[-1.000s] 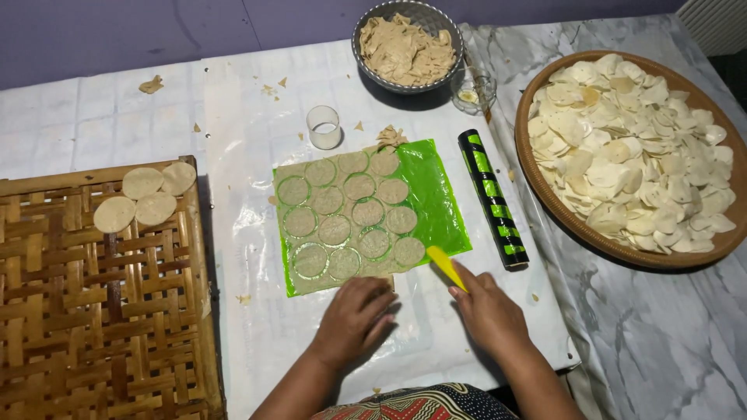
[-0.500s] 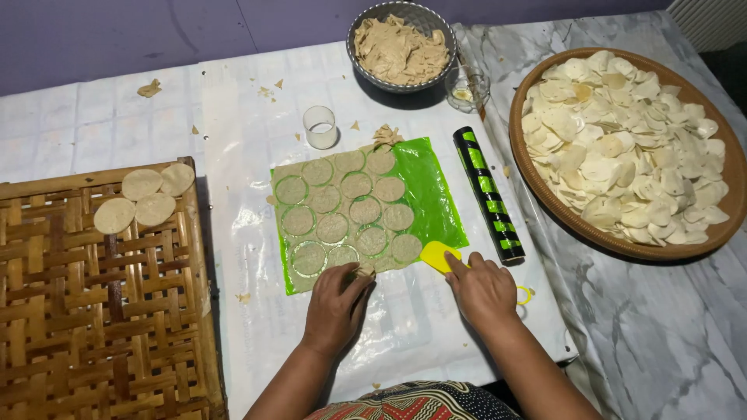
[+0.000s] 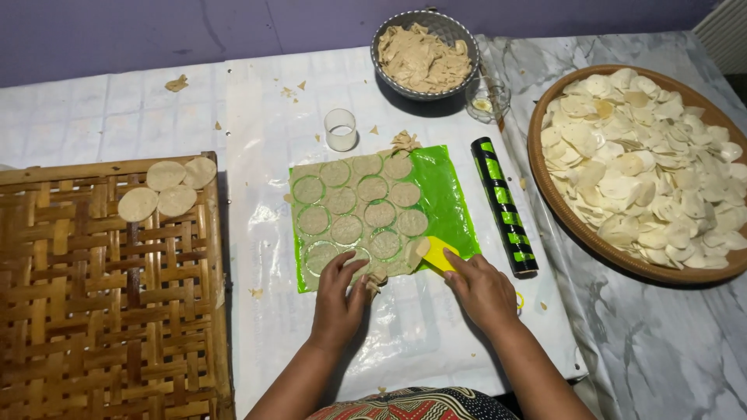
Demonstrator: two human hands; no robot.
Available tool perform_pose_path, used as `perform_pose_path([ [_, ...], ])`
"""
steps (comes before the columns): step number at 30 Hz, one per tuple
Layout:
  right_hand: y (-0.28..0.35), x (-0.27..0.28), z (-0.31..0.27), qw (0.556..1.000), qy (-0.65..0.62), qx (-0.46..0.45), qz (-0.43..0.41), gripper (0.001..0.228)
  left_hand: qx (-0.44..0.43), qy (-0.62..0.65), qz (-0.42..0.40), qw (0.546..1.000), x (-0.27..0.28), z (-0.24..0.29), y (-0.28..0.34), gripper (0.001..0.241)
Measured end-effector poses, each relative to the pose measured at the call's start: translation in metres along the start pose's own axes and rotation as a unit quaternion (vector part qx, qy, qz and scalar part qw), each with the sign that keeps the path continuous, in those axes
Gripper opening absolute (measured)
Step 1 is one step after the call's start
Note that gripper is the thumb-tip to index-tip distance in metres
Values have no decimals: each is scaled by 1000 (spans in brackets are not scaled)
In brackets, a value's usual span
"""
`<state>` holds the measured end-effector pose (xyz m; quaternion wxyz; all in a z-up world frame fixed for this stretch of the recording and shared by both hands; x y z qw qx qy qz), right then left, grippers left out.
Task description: Using a circular cutter to cut shapes from a dough sheet and transferring them to a drying tray.
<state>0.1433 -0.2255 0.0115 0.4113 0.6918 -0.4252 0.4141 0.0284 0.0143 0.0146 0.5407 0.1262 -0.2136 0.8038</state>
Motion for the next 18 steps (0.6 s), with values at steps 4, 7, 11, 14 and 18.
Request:
perform_pose_path([
  [4, 4, 11, -10, 993, -56, 103, 11, 44, 11, 69, 15, 997, -1, -3, -15, 31],
  [7, 10, 23, -29, 983, -91, 153, 42, 44, 37, 149, 25, 988, -9, -23, -24, 32],
  [11, 17, 29, -46, 974, -47, 210, 69, 43, 273, 393, -91, 873, -15, -36, -30, 54],
  [14, 20, 34, -57, 972, -21, 223, 72, 43, 357, 511, -112, 774, -9, -39, -28, 47],
  [18, 19, 25, -68, 975, 54, 207, 62, 44, 297, 431, -69, 849, -1, -54, -26, 19],
])
Point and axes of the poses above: each hand's wrist, its own y-axis away from the middle knuckle, its own x-axis out of the back of the hand, z = x × y, the point moved 3 cm from there along -y, towards the middle knuckle, and after that the axes turned 3 degrees about -z, right-handed, at the moved point
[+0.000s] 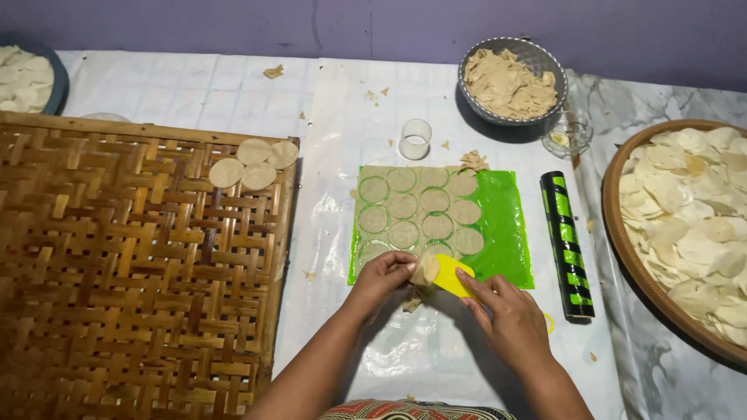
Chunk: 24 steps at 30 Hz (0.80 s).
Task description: Using a circular cutter to cut shapes from a dough sheet and transferring them to a drying tray.
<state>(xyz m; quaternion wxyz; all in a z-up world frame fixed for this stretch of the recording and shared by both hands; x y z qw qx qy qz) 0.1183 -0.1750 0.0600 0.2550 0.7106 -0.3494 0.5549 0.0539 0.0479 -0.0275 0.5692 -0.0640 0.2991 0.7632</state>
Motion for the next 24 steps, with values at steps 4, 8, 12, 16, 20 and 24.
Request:
perform_pose_path([
  [4, -5, -12, -21, 999, 36, 25, 26, 46, -137, -45, 26, 989, 19, -5, -5, 32],
  [8, -12, -26, -33, 1000, 27, 9, 2, 44, -186, -68, 87, 976, 28, 14, 10, 43],
  [12, -19, -29, -41, 997, 33, -43, -54, 44, -195, -82, 124, 969, 36, 36, 31, 42],
  [16, -25, -26, -39, 989, 42, -79, -117, 47, -107, -179, 247, 946, 48, 110, 74, 43],
  [20, -21, -34, -27, 978, 48, -122, -160, 49, -95, -338, 371, 860, 119, 156, 80, 40],
  [24, -14, -56, -11, 973, 75, -132, -171, 50, -196, -438, 383, 789, 173, 183, 59, 43],
])
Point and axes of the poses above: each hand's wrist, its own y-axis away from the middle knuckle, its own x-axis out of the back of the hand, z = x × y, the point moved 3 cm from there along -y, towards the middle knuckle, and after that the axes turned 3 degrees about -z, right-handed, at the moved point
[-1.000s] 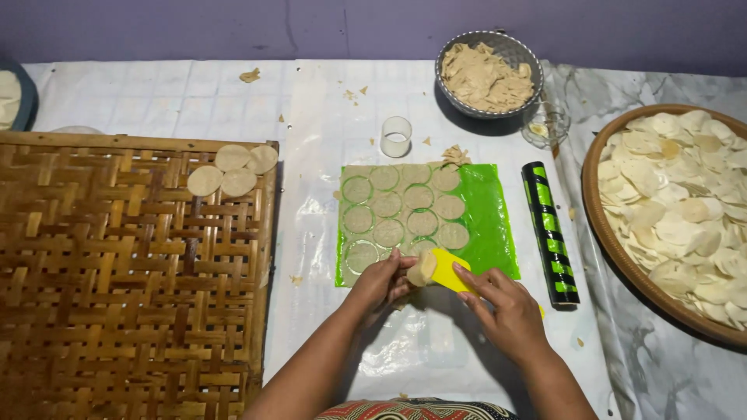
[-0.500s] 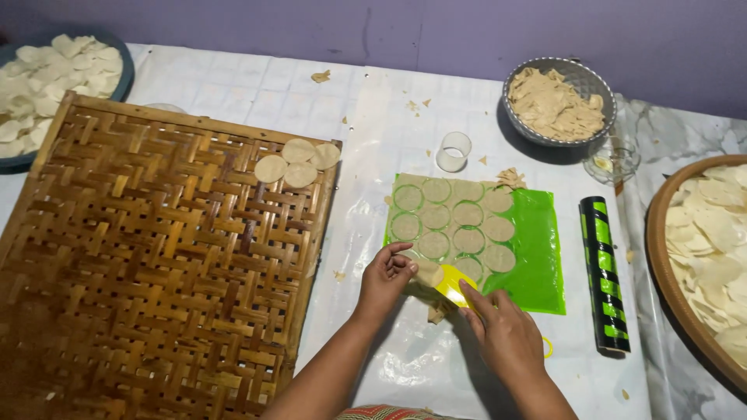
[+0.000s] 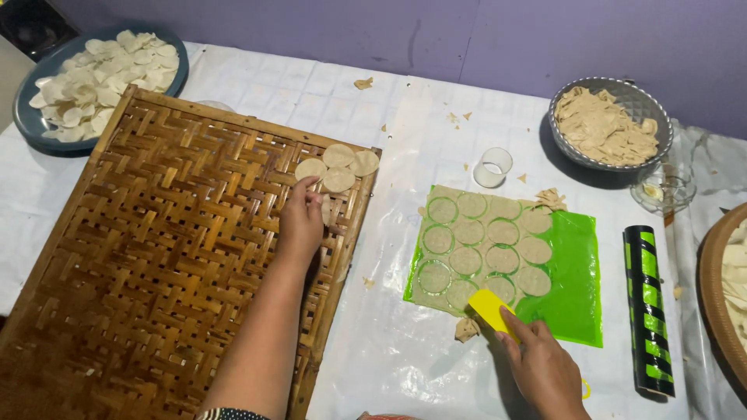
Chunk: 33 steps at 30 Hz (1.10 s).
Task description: Using a circular cutter to cut shapes from a dough sheet and transferring them to a drying tray.
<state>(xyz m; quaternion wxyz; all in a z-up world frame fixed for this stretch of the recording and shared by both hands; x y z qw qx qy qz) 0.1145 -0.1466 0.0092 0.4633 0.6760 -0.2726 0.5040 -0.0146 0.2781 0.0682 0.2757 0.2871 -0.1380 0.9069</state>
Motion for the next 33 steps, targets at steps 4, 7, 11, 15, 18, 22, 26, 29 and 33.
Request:
perform_pose_path([
  [4, 2, -1, 1, 999, -8, -19, -31, 51, -97, 7, -24, 995, -8, -19, -35, 48],
  [7, 1, -6, 7, 999, -12, -31, -19, 49, -24, -50, -26, 998, -7, -27, -47, 45],
  [11, 0, -11, 17, 999, -16, -35, -4, 50, 23, -84, 19, 996, -9, -41, -51, 49],
  [15, -5, -16, 22, 998, -13, -61, -24, 50, 43, -98, 52, 993, -8, -47, -50, 50],
  [18, -3, -13, 19, 999, -29, -42, -3, 50, 62, -111, 51, 990, -3, -38, -45, 53],
  [22, -3, -9, 17, 999, -35, -29, 6, 49, 65, -128, 46, 989, 2, -24, -39, 53],
  [26, -3, -4, 22, 998, -43, -33, 6, 51, 35, -147, 48, 987, 4, -29, -39, 58],
  [29, -3, 6, 31, 996, -46, -46, 54, 49, 24, -126, 44, 991, 15, 2, -24, 59],
  [33, -9, 14, 59, 984, 23, -127, 120, 42, 5, -231, 73, 970, 12, -5, -11, 58],
])
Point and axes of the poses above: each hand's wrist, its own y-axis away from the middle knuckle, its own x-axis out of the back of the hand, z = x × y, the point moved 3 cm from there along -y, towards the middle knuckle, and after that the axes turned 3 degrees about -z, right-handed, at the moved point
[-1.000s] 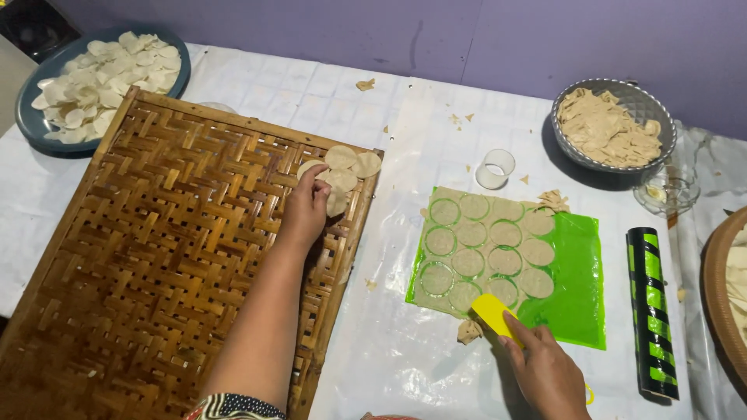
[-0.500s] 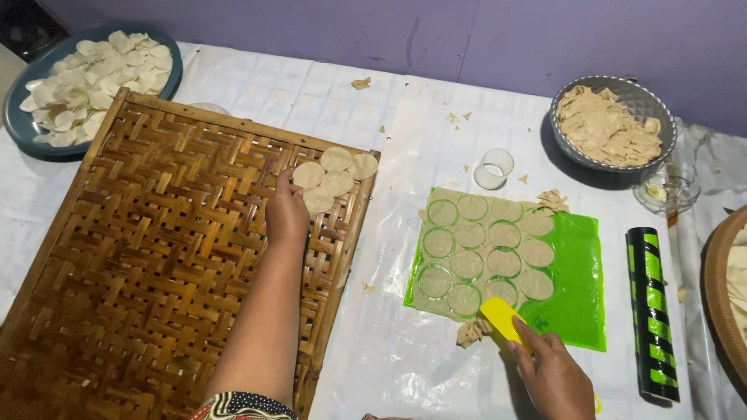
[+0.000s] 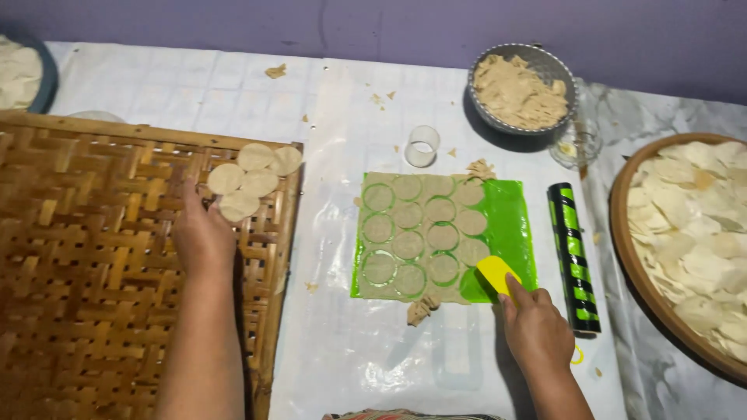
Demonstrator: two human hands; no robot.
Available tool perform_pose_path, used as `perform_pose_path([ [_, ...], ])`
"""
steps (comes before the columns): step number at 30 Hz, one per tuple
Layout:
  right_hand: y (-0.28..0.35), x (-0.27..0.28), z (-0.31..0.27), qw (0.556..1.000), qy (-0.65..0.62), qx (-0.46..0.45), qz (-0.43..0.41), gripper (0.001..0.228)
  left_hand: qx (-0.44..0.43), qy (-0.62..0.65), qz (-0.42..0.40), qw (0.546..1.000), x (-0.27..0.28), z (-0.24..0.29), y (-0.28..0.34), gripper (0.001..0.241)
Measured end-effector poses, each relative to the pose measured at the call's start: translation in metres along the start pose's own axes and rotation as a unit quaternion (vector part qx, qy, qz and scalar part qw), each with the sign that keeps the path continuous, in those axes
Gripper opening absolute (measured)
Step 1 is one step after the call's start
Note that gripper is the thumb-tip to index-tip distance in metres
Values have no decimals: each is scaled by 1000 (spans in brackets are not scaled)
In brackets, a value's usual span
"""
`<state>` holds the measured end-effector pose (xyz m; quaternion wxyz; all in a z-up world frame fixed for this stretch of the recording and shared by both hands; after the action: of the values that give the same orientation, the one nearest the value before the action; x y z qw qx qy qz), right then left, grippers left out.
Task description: Using a circular cutter to cut shapes from a dough sheet and transferring them to a drying tray.
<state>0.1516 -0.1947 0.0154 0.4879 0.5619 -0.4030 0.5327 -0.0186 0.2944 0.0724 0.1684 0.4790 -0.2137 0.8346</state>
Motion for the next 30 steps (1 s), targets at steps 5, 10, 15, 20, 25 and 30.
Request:
perform_pose_path([
  [5, -6, -9, 6, 998, 41, 37, 29, 39, -38, 66, -52, 996, -8, 40, 35, 57],
  [10, -22, -33, 6, 997, 35, 55, -51, 42, -157, 142, -32, 977, -45, 52, 73, 54],
  [15, -14, -24, 0, 996, 23, 57, -64, 40, -120, 202, -126, 964, -31, 88, 106, 47],
  [20, -27, -16, -8, 993, -72, 20, -93, 44, -141, 237, -160, 948, -49, 97, 127, 48],
  [25, -31, -6, -4, 961, -250, -29, -112, 45, -77, 301, -258, 915, -75, 105, 147, 46],
  [30, -15, 25, -15, 952, -300, 24, -57, 42, 80, 480, -377, 788, -109, 119, 174, 40],
])
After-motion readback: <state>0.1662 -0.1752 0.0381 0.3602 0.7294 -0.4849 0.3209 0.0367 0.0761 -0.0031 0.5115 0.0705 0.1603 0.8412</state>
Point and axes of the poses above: each hand's wrist, its own y-axis away from the middle knuckle, its own x-axis out of the back of the hand, z = x × y, the point moved 3 cm from there along -y, towards the middle knuckle, and after that the axes turned 3 degrees about -z, right-handed, at the moved point
